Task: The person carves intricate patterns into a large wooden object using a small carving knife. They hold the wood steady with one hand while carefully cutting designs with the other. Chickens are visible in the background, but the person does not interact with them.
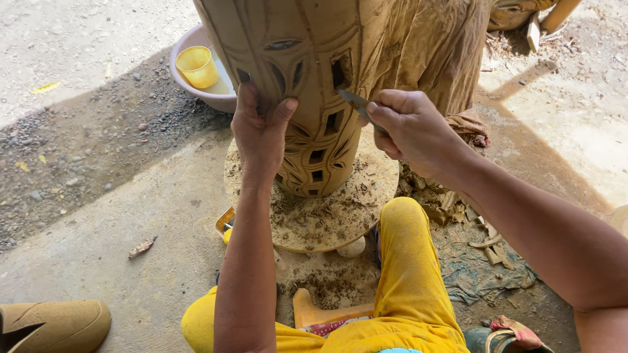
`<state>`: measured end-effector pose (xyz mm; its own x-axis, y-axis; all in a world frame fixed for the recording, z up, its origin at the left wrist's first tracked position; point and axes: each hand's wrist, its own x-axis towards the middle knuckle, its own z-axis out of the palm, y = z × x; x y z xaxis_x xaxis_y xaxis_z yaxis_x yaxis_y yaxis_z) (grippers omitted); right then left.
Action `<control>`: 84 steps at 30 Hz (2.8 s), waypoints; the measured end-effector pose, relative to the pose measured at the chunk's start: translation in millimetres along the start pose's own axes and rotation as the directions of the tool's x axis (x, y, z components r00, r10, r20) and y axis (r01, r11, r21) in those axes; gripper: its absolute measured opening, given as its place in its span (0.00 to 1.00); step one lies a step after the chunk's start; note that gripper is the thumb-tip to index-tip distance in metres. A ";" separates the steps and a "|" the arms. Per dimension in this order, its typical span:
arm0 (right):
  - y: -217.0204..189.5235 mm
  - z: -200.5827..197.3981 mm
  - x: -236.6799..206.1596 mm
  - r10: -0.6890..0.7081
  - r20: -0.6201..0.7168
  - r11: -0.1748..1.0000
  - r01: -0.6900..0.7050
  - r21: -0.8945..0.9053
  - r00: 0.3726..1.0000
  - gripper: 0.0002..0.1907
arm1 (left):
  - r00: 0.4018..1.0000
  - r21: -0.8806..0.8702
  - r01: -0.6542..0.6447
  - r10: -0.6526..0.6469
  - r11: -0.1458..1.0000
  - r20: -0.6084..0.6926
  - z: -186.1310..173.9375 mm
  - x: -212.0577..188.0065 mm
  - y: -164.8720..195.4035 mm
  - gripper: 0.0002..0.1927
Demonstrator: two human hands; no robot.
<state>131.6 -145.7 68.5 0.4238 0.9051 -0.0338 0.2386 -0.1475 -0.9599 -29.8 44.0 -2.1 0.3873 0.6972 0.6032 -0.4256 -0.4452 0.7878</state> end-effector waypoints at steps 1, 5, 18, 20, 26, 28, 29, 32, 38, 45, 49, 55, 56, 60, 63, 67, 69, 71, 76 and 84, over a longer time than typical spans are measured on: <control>-2.6 3.2 1.5 0.000 0.025 0.993 -0.003 0.121 1.000 0.15 | 1.000 -0.059 -0.013 0.014 0.998 0.017 -1.8 0.3 0.5 0.25; -7.6 17.7 6.6 0.021 -0.009 0.983 -0.019 0.184 1.000 0.14 | 0.999 -0.100 0.020 -0.017 0.995 0.037 -4.2 -0.4 6.2 0.30; 39.0 8.3 8.5 -0.801 -0.029 0.277 0.326 -0.904 0.598 0.09 | 1.000 0.042 -0.010 0.009 0.999 0.022 4.1 2.5 16.3 0.39; 35.9 4.1 7.3 -0.853 0.022 0.139 0.268 -0.953 0.521 0.09 | 0.999 0.051 0.007 -0.009 0.999 0.039 4.3 2.9 17.6 0.37; 13.9 -7.2 9.3 -0.833 0.127 -0.059 0.142 -0.988 0.538 0.10 | 0.996 0.161 0.081 -0.085 0.984 0.015 10.8 1.7 23.2 0.31; 8.6 -9.8 8.1 -0.826 0.154 -0.094 0.136 -0.986 0.542 0.10 | 0.997 0.186 0.065 -0.070 0.980 0.020 12.5 1.8 25.3 0.31; 6.1 -10.7 7.9 -0.801 0.160 -0.111 0.120 -0.987 0.577 0.10 | 0.996 0.194 0.089 -0.092 0.977 0.010 13.4 2.2 26.2 0.30; -0.6 -10.9 7.9 -0.724 0.169 -0.127 0.112 -0.986 0.668 0.11 | 0.989 0.165 0.147 -0.150 0.975 0.004 14.2 2.5 29.2 0.27; -15.3 -16.9 11.4 -0.531 0.170 -0.120 0.125 -0.985 0.830 0.08 | 0.986 0.089 0.157 -0.161 0.984 0.035 14.6 6.2 31.5 0.23; -28.8 -13.3 32.7 -0.471 0.189 -0.134 0.142 -0.981 0.862 0.10 | 0.989 0.164 0.143 -0.148 0.976 0.014 19.3 6.0 33.8 0.22; -26.3 -16.2 26.4 -0.443 0.140 -0.008 0.153 -0.988 0.885 0.16 | 0.986 0.258 0.168 -0.163 0.951 -0.042 23.5 6.0 37.6 0.24; -9.2 -26.2 13.2 -0.494 0.120 -0.070 0.098 -0.993 0.861 0.15 | 0.988 0.189 0.152 -0.156 0.970 0.005 23.4 5.7 34.1 0.24; -7.6 -27.7 15.2 -0.496 0.129 -0.069 0.109 -0.992 0.859 0.16 | 0.986 0.189 0.162 -0.165 0.969 0.002 23.0 6.1 32.7 0.24; -5.6 -26.9 29.7 -0.441 0.102 0.017 0.122 -0.992 0.892 0.15 | 0.988 0.085 0.151 -0.154 0.985 0.028 22.5 8.3 29.1 0.23; -6.4 -19.2 39.6 -0.503 0.119 -0.061 0.102 -0.993 0.856 0.13 | 0.991 0.111 0.128 -0.131 0.985 0.022 23.2 7.6 30.4 0.23; -7.3 -18.8 33.3 -0.472 0.114 -0.030 0.113 -0.993 0.874 0.12 | 0.987 0.233 0.161 -0.161 0.959 -0.019 23.8 6.9 34.2 0.23; -3.7 -24.0 19.9 -0.474 0.091 0.011 0.110 -0.994 0.876 0.15 | 0.992 0.180 0.126 -0.127 0.976 -0.006 23.9 7.2 35.1 0.26; 2.4 -24.9 12.9 -0.450 0.089 0.031 0.115 -0.993 0.889 0.16 | 0.989 0.178 0.150 -0.150 0.973 -0.016 23.4 2.7 35.2 0.27; 9.1 -23.0 25.4 -0.472 0.107 0.025 0.134 -0.991 0.875 0.18 | 0.988 0.117 0.151 -0.153 0.982 0.009 22.9 5.8 32.8 0.25; 13.7 -16.0 28.6 -0.459 0.118 0.047 0.157 -0.986 0.880 0.14 | 0.989 0.197 0.144 -0.146 0.970 -0.004 22.1 2.0 40.7 0.26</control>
<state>161.0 -128.2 58.9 0.1602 0.9118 0.3782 0.9397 -0.2582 0.2244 -28.2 14.9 33.9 0.4420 0.7571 0.4811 -0.1959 -0.4419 0.8754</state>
